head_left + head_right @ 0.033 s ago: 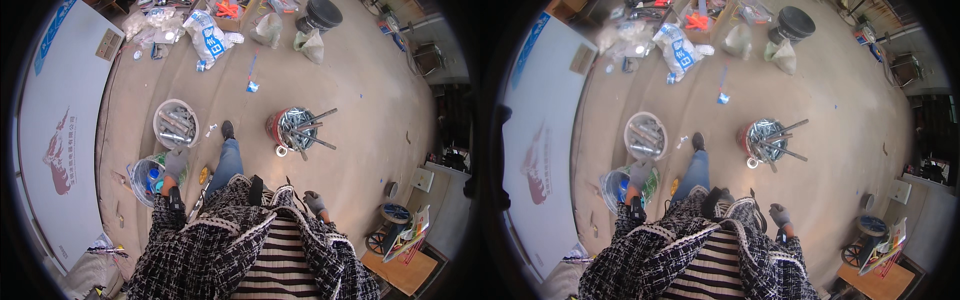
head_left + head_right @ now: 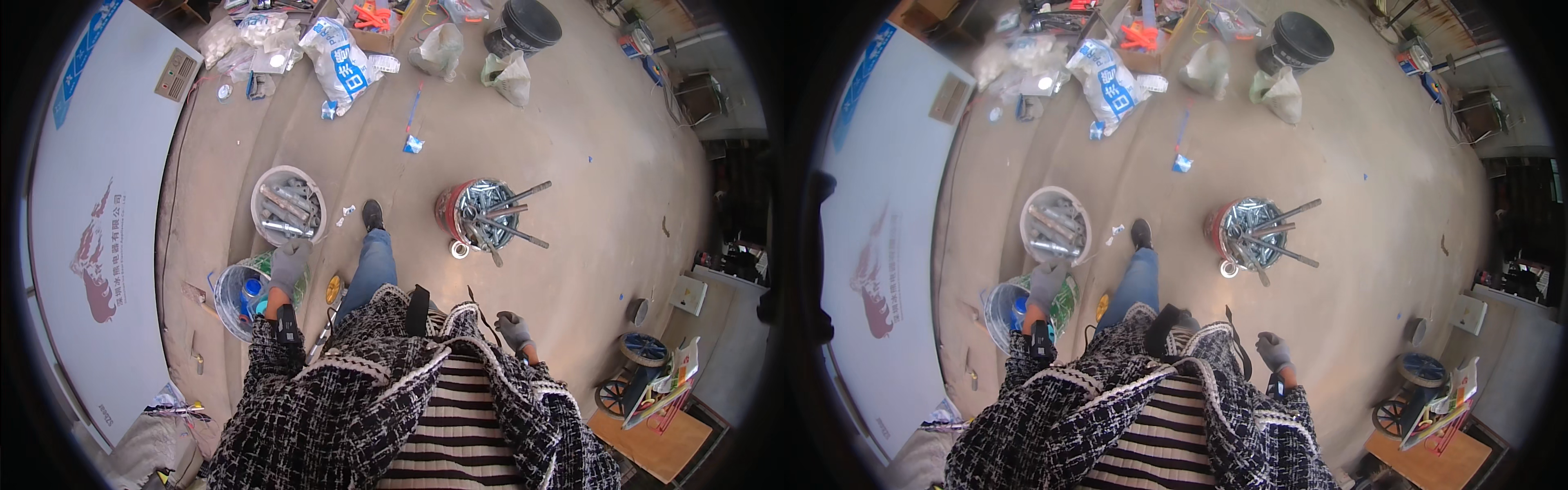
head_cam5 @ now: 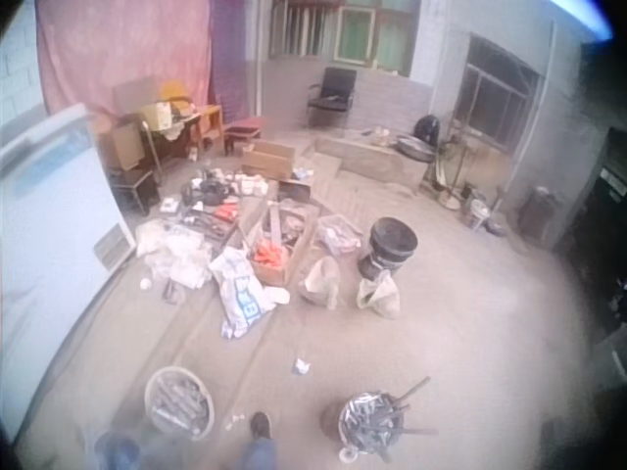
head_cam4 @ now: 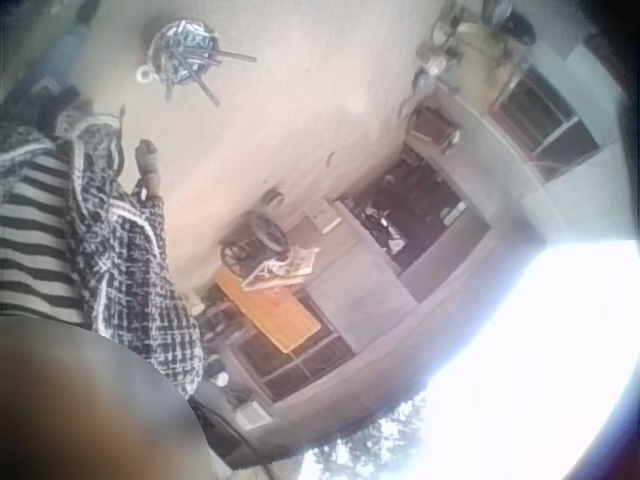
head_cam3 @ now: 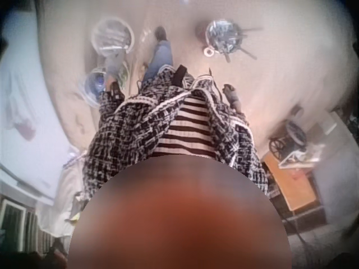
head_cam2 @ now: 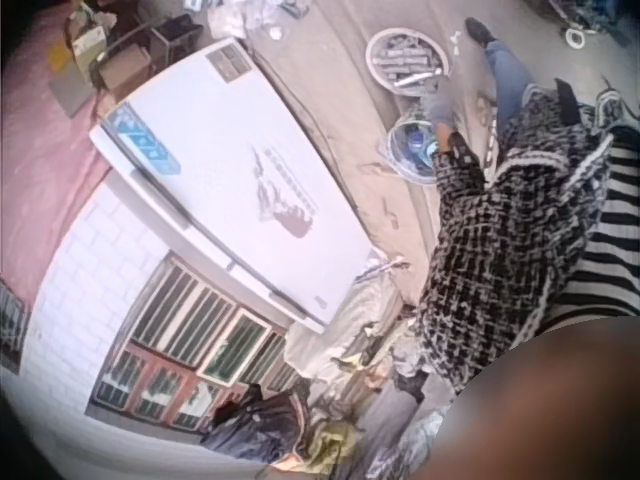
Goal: The person sorts and organizes hardware items in a cluttered workshop. They pick up a teal plastic flange and place it into a bucket, then gather several plastic bags and put them into a large sack. They walk to a workbench, pick up a small blue packet and a caulking gun, and place them in a box. Finally, they pick up a pressure gauge and a brass valve, inspect them briefly, and place them in the sack.
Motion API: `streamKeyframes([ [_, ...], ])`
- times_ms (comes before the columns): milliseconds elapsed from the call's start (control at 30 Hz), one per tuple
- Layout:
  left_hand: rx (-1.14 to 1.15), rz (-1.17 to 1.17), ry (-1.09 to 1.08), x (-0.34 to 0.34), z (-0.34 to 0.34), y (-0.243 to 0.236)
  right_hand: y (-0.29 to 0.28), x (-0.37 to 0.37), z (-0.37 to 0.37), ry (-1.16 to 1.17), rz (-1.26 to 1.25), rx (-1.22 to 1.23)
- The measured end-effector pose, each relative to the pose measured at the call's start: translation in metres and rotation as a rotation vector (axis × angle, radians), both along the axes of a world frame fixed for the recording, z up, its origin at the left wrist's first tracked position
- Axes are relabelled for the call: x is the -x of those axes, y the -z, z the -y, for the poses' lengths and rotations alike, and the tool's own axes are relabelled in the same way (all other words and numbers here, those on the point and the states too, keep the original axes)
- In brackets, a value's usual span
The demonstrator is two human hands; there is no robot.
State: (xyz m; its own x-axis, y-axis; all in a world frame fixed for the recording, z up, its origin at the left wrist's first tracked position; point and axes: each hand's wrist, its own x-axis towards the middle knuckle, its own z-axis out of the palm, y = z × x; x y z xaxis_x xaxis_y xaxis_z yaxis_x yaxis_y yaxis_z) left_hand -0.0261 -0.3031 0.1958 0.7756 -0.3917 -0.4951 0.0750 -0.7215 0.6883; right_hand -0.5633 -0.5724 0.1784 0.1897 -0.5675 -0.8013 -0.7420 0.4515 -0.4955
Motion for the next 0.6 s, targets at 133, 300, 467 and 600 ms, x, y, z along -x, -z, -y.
streamKeyframes([
  [133, -0.089, -0.015, 0.155, -0.06, 0.035, -0.006, -0.025, -0.082, 0.038, -0.028, 0.024, 0.006],
  [300, -0.165, -0.038, 0.208, -0.114, 0.083, -0.029, -0.038, -0.146, 0.069, -0.014, 0.032, 0.017],
  [467, -0.232, -0.029, 0.233, -0.135, 0.127, -0.055, -0.036, -0.162, 0.098, 0.036, 0.055, -0.017],
  [600, -0.314, -0.081, 0.243, -0.148, 0.155, -0.058, -0.026, -0.171, 0.13, 0.009, 0.017, -0.039],
])
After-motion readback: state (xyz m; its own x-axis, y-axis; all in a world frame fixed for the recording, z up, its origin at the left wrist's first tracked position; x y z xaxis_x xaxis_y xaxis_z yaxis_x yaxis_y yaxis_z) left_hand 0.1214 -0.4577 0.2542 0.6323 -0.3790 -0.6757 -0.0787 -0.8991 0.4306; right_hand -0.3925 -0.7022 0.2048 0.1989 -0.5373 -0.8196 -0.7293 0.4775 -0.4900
